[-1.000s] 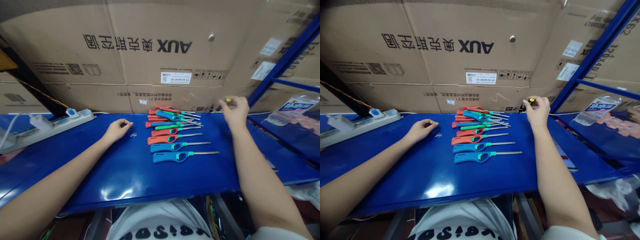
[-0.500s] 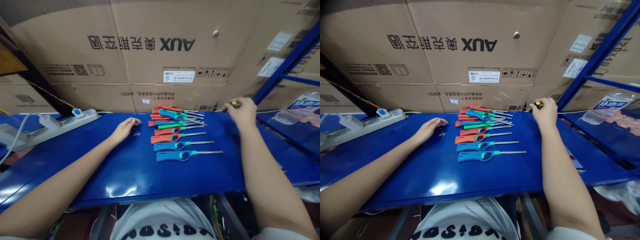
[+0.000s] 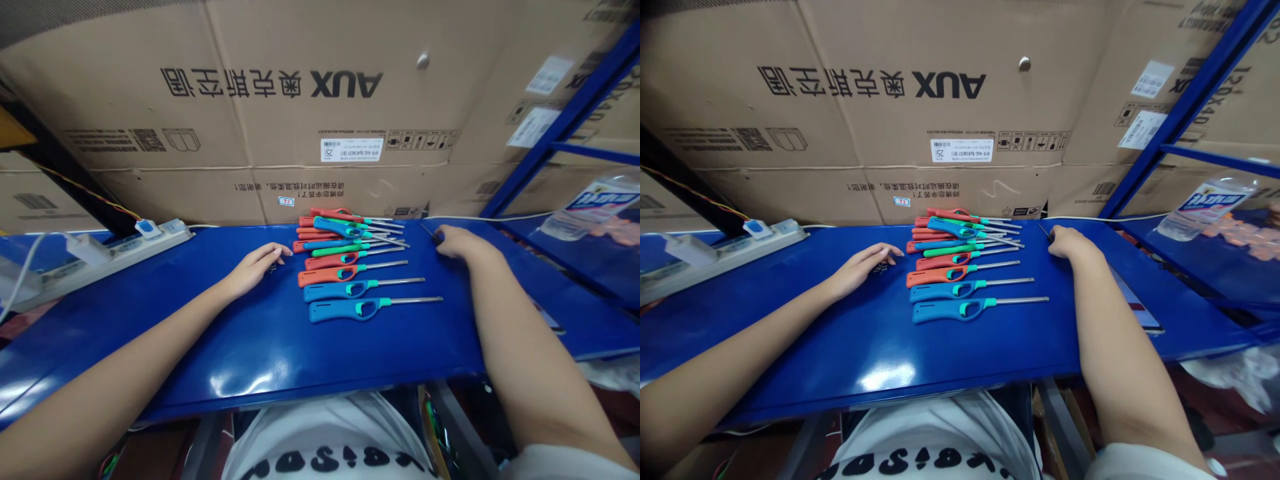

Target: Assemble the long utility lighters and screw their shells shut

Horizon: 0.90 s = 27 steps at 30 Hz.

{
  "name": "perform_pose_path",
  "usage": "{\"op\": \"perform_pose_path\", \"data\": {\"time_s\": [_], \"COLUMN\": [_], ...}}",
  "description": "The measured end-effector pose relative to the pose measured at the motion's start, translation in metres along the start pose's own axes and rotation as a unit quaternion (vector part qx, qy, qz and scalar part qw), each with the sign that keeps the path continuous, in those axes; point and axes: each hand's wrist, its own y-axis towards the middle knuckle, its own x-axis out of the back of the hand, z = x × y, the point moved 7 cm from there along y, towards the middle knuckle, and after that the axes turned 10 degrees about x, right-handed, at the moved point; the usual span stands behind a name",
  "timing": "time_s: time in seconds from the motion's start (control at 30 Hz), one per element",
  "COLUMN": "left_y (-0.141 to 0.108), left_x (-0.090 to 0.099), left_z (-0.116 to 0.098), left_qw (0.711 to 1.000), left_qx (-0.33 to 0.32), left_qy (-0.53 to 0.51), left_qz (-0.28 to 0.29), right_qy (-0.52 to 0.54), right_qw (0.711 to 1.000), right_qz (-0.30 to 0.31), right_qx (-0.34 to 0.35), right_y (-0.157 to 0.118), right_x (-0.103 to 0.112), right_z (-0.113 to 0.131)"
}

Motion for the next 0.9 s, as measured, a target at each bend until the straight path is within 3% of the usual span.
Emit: {"op": "perform_pose_path", "data": {"time_s": [0.13, 0.2, 0.27, 0.3, 0.33, 0.37, 0.47, 0.57, 0.8, 0.9], "left_y": [-0.002, -0.008, -0.022, -0.032, -0.042, -0.052, -0.076, -0.084, -0.061, -0.06], "left_x": [0.0, 0.001, -0.005, -0.012, -0.022, -0.034, -0.074, -0.1, -0.116, -0.117], "left_z": [-0.002, -0.015, -0.04, -0.053, -0.065, -0.075, -0.092, -0.097, -0.101, -0.102], "left_qw": [1.0, 0.997, 0.983, 0.971, 0.961, 0.951, 0.924, 0.907, 0.905, 0.905], "left_qx": [-0.006, -0.053, -0.143, -0.187, -0.217, -0.241, -0.265, -0.267, -0.222, -0.185], "left_qy": [0.016, 0.047, 0.109, 0.141, 0.169, 0.191, 0.252, 0.288, 0.315, 0.328], "left_qz": [-0.006, -0.029, -0.047, -0.042, -0.022, 0.007, 0.113, 0.155, 0.18, 0.198], "right_qy": [0.021, 0.081, 0.189, 0.206, 0.197, 0.173, 0.097, 0.097, 0.168, 0.176], "right_qw": [0.994, 0.972, 0.857, 0.802, 0.771, 0.767, 0.801, 0.817, 0.839, 0.823], "right_qz": [0.1, 0.202, 0.447, 0.525, 0.569, 0.577, 0.525, 0.481, 0.398, 0.408], "right_qx": [0.027, 0.085, 0.173, 0.197, 0.208, 0.221, 0.27, 0.303, 0.331, 0.352], "right_y": [-0.003, -0.014, -0.052, -0.072, -0.088, -0.099, -0.116, -0.127, -0.133, -0.138], "right_x": [0.001, -0.003, -0.018, -0.02, -0.019, -0.017, -0.011, -0.004, 0.002, 0.002], "right_z": [0.044, 0.083, 0.132, 0.15, 0.162, 0.171, 0.188, 0.197, 0.207, 0.212]}}
